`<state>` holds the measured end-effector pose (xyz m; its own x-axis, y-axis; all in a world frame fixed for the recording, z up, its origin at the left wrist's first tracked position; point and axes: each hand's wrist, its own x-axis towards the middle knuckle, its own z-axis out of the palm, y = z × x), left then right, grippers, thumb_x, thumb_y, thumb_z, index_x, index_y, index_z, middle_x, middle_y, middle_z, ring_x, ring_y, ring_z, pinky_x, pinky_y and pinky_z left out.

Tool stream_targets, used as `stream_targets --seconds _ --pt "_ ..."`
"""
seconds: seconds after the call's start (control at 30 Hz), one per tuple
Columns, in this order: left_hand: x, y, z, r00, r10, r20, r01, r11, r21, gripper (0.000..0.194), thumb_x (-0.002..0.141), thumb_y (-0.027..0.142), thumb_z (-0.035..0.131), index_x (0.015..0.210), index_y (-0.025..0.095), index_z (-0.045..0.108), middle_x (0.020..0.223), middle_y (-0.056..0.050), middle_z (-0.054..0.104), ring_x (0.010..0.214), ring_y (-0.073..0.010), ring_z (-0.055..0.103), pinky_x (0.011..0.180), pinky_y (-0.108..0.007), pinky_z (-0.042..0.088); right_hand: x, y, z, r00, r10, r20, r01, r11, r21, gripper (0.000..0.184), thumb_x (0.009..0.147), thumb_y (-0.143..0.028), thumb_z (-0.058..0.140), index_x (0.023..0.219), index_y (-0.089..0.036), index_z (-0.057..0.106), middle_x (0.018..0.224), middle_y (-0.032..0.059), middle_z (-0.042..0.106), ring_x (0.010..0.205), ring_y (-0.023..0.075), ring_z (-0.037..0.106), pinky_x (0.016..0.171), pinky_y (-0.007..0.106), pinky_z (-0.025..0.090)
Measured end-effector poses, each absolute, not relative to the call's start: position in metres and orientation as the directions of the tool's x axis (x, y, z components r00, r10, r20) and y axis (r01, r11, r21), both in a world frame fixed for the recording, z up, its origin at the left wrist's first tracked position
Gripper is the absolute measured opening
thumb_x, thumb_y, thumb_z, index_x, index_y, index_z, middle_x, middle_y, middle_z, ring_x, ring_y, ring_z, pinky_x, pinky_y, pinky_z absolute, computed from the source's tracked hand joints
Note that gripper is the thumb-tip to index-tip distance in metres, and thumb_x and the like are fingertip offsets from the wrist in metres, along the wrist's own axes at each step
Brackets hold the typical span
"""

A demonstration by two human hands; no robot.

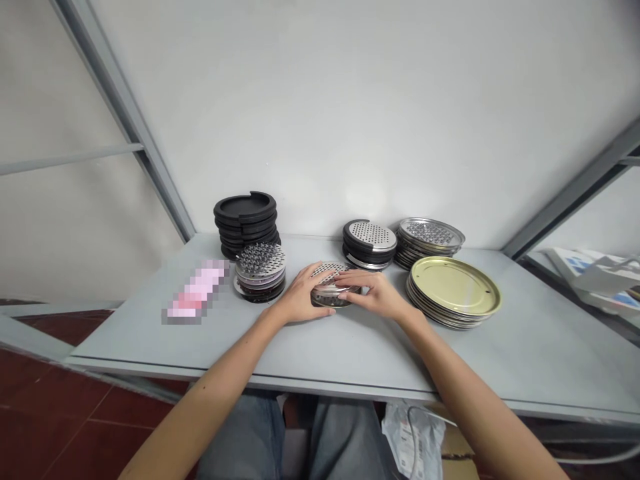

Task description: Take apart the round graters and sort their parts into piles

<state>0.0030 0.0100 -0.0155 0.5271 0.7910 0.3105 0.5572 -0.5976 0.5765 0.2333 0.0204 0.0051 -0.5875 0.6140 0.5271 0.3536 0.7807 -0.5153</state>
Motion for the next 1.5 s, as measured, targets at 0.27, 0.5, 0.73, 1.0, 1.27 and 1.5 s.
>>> stream_targets --seconds 0.27,0.5,0.73,1.0,1.27,1.5 --pt "0.006 0.011 -0.015 0.409 0.833 0.372 0.540 -0.550 0.638 0.062 0.083 0.052 0.058 0.136 0.022 0.046 0.144 -0.012 0.042 0.133 -0.0262 0.038 0.111 -0.043 0.031 0.232 0.019 0.007 -0.577 0.598 0.557 0.364 0.798 -0.480 0.028 0.087 -0.032 0.059 0.112 -0.022 0.068 0.111 0.0080 0.070 0.107 0.0229 0.063 0.093 0.038 0.051" --pt "0.007 0.015 -0.015 0.376 0.798 0.472 0.433 -0.601 0.672 0.046 0.087 0.047 0.056 0.124 0.020 0.057 0.127 -0.010 0.058 0.120 -0.0233 0.053 0.106 -0.039 0.039 0.235 0.022 0.010 -0.498 0.579 0.646 0.428 0.812 -0.398 0.047 0.075 -0.038 0.072 0.118 -0.023 0.062 0.116 0.0094 0.066 0.115 0.0264 0.057 0.100 0.045 0.046" --pt "0.007 0.013 -0.011 0.359 0.812 0.460 0.420 -0.581 0.697 0.042 0.089 0.046 0.052 0.120 0.018 0.057 0.122 -0.009 0.061 0.113 -0.0227 0.057 0.098 -0.037 0.045 0.244 0.031 0.000 -0.403 0.596 0.695 0.573 0.756 -0.316 0.032 0.090 -0.021 0.049 0.118 -0.025 0.063 0.111 0.0068 0.068 0.103 0.0219 0.063 0.092 0.041 0.052" --pt "0.006 0.014 -0.011 0.326 0.826 0.460 0.433 -0.563 0.704 0.043 0.089 0.047 0.051 0.120 0.017 0.055 0.122 -0.010 0.060 0.109 -0.0224 0.058 0.093 -0.036 0.048 0.246 0.032 -0.003 -0.371 0.558 0.742 0.631 0.738 -0.240 0.026 0.090 -0.022 0.050 0.108 -0.023 0.069 0.106 0.0060 0.071 0.096 0.0205 0.067 0.085 0.036 0.055" --pt "0.004 0.017 -0.014 0.233 0.816 0.529 0.468 -0.571 0.675 0.056 0.089 0.044 0.051 0.137 0.017 0.038 0.135 -0.014 0.050 0.124 -0.0250 0.048 0.107 -0.043 0.036 0.249 0.033 -0.007 -0.102 0.514 0.852 0.698 0.647 -0.307 0.026 0.088 -0.022 0.053 0.107 -0.025 0.069 0.100 0.0051 0.073 0.090 0.0219 0.070 0.083 0.036 0.057" --pt "0.009 0.015 -0.023 0.261 0.861 0.436 0.451 -0.508 0.734 0.069 0.090 0.043 0.050 0.147 0.022 0.015 0.142 -0.017 0.040 0.124 -0.0255 0.048 0.102 -0.045 0.039 0.246 0.030 0.001 0.245 0.489 0.837 0.619 0.585 -0.523 0.025 0.085 -0.032 0.058 0.103 -0.021 0.070 0.095 0.0072 0.074 0.077 0.0230 0.070 0.073 0.038 0.060"
